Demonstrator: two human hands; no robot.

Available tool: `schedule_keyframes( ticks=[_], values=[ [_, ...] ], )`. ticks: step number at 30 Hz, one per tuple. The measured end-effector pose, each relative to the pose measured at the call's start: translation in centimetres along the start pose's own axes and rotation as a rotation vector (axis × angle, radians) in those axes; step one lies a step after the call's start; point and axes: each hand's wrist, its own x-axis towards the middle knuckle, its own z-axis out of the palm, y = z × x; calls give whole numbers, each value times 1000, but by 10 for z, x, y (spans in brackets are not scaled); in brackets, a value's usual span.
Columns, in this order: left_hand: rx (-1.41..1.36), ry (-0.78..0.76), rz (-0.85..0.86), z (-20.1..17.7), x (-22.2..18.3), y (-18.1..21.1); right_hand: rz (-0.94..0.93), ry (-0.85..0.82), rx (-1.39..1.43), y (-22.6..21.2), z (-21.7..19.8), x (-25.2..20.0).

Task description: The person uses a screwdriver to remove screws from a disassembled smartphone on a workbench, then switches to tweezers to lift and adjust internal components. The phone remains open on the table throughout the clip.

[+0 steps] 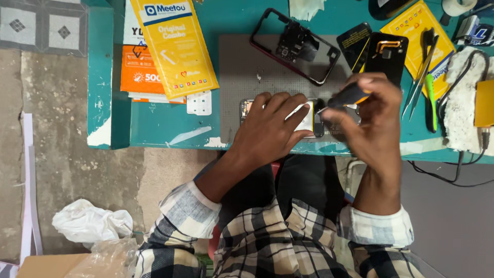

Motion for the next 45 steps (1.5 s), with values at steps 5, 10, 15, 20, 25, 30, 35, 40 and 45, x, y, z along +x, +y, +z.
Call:
schedule_keyframes(
  ticks=[5, 10, 15, 20, 25, 30, 35, 40, 45],
  values=[
    [15, 8, 8, 1, 0, 0, -10, -93, 208, -6, -6, -1],
    [8, 22, 16, 2, -1, -1, -123, -17, 137, 3, 9, 1],
    [6, 51, 12, 3, 2, 0, -47, -96, 228, -5, 0, 1],
    [7, 111, -11, 13, 12, 1, -142, -33, 133, -5, 5, 4],
    [-52, 121, -3, 14, 20, -1, -31, -80, 208, -3, -4, -2],
    [-130, 96, -12, 13, 23, -3, -134, -17, 111, 7, 6, -1],
    [-127, 103, -24, 12, 22, -2, -75, -156, 246, -1, -8, 2],
    [-159, 85, -62, 11, 20, -4, -124, -101, 144, -5, -2, 3],
    [-153, 108, -70, 11, 18, -3, -127, -183, 105, -14, -11, 3]
  ],
)
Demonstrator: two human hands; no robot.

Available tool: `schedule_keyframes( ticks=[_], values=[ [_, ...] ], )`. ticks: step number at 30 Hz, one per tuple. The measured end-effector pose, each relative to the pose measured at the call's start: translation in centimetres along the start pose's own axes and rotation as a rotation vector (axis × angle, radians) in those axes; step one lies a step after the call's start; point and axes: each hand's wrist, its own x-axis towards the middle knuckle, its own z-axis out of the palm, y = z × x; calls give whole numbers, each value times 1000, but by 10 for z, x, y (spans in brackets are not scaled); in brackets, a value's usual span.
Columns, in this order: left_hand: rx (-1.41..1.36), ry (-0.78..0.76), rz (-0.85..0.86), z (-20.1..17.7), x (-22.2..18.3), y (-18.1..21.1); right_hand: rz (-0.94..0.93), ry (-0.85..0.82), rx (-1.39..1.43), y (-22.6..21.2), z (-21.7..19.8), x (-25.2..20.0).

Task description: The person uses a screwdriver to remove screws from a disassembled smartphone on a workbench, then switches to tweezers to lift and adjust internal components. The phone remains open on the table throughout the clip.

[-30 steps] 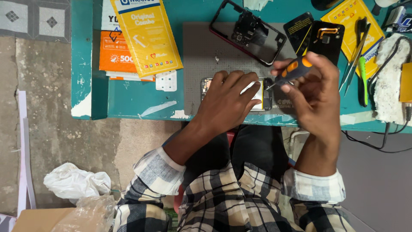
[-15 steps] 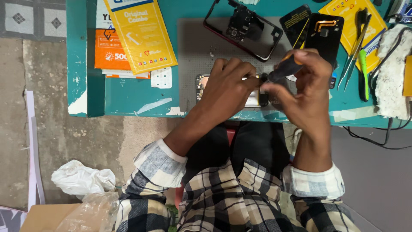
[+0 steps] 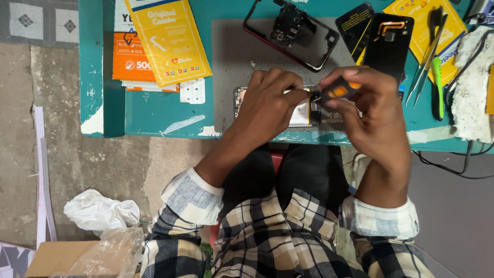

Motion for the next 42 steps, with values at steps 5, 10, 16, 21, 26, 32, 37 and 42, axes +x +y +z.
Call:
schedule_keyframes(
  ticks=[5, 10, 16, 21, 26, 32, 37, 42],
  values=[
    [8, 6, 34, 0, 2, 1, -17, 51, -55, 3, 1, 4],
    [39, 19, 59, 5, 4, 2, 125, 78, 2, 4, 1, 1],
    [84, 16, 95, 4, 7, 3, 61, 144, 33, 11, 8, -2],
    [59, -5, 30, 6, 9, 9, 83, 60, 113, 5, -1, -6],
    [98, -28, -31, 9, 10, 17, -11, 201, -56, 11, 17, -7],
    [166, -43, -146, 14, 12, 32, -10, 123, 102, 11, 18, -11],
    [180, -36, -151, 17, 14, 29, 22, 258, -8, 19, 25, -11],
    [235, -47, -133, 21, 14, 28, -6, 181, 11, 14, 17, -10]
  ],
)
